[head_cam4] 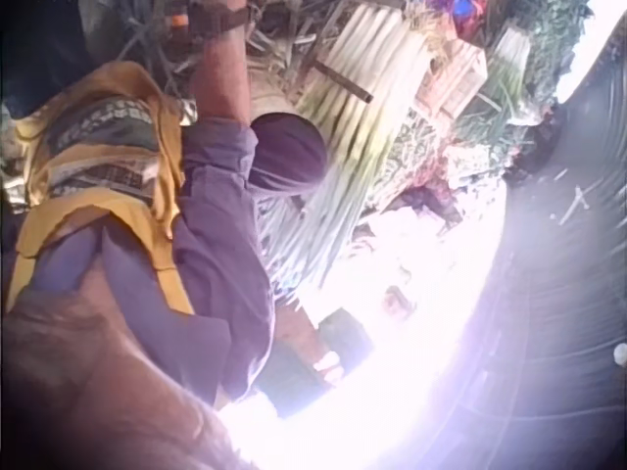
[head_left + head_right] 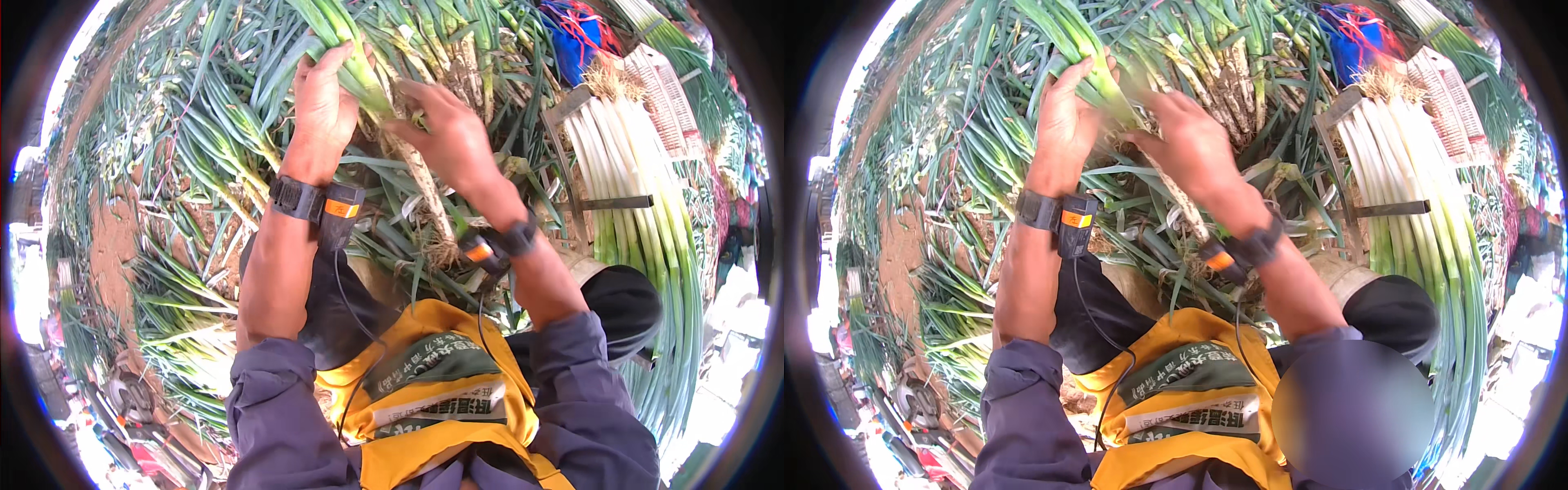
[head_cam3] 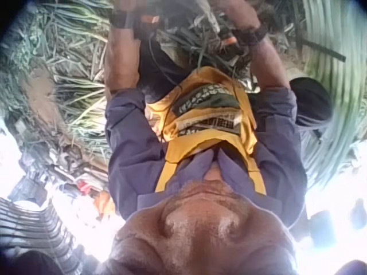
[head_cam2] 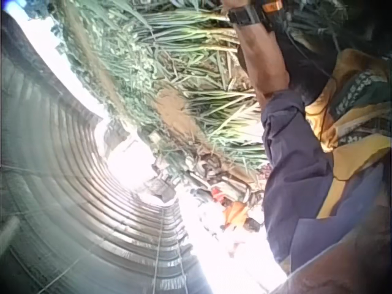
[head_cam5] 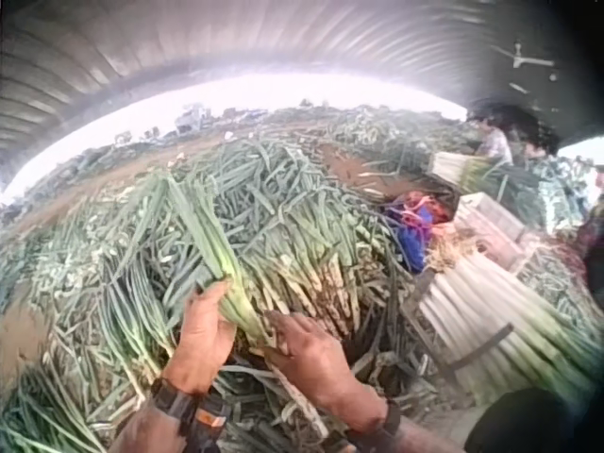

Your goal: Trimming the ends of leeks with a knife and bundling them together in an agricultural setting.

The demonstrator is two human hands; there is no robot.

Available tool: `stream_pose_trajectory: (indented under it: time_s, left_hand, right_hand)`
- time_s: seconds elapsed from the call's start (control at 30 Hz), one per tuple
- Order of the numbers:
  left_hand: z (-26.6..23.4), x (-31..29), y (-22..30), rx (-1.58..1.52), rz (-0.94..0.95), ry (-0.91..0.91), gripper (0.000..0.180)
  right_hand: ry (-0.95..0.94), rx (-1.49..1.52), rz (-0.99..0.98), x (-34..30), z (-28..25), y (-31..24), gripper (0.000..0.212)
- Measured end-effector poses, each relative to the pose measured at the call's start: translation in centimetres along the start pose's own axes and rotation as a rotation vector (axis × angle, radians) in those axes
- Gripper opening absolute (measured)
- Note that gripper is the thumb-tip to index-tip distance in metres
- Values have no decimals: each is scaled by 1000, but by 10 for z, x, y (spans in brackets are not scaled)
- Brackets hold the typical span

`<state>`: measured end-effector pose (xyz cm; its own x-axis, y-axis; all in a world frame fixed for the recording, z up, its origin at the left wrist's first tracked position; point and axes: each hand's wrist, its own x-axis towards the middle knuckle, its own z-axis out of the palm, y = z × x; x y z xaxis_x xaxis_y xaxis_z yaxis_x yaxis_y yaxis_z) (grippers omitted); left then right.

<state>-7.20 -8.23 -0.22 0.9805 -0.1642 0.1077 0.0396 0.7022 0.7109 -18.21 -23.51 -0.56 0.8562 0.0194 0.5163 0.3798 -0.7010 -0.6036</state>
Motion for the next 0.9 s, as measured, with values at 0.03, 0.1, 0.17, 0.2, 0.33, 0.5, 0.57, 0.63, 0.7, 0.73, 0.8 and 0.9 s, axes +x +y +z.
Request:
stream_pose_trajectory:
  time_s: [0.03, 0.1, 0.17, 0.2, 0.33, 0.5, 0.57, 0.63, 0.7, 0.73, 0.8, 0.9]
  left_hand:
    - [3, 2, -5, -5, -12, -18, 31]
    - [-8, 5, -7, -41, -141, -46, 33]
    - [-18, 9, -4, 58, -121, -54, 31]
    - [-33, 8, 2, 109, -135, -74, 31]
    - [-32, -2, 14, 120, -252, -58, 29]
    - [-26, -1, 3, -71, -228, -7, 32]
    - [-28, 1, -10, -54, -271, -10, 34]
    - [-37, 6, -15, -98, -265, 13, 23]
    - [-36, 8, -22, -101, -187, 27, 18]
    - [-18, 8, -27, -146, -202, 13, 13]
    - [-3, 7, -29, -178, -183, -72, 13]
    - [-11, 7, -22, -161, -140, -82, 16]
  right_hand:
    - [72, -68, -105, 8, 10, 6, 44]
    - [142, -132, -221, 16, 28, 6, 34]
    - [144, -168, -112, 15, 41, 5, 25]
    - [98, -170, -63, 14, 49, 3, 24]
    - [16, -23, 136, 20, 42, 8, 20]
    - [-239, 788, 333, 49, 19, 36, 23]
    - [-258, 839, 310, 55, 22, 30, 21]
    - [-315, 499, 386, 62, 15, 13, 19]
    - [-368, 240, 290, 66, -1, -5, 26]
    - [-259, 217, 227, 60, -5, 8, 27]
    - [-74, 189, 140, 47, 0, 14, 28]
    - [-57, 212, 126, 43, 5, 6, 25]
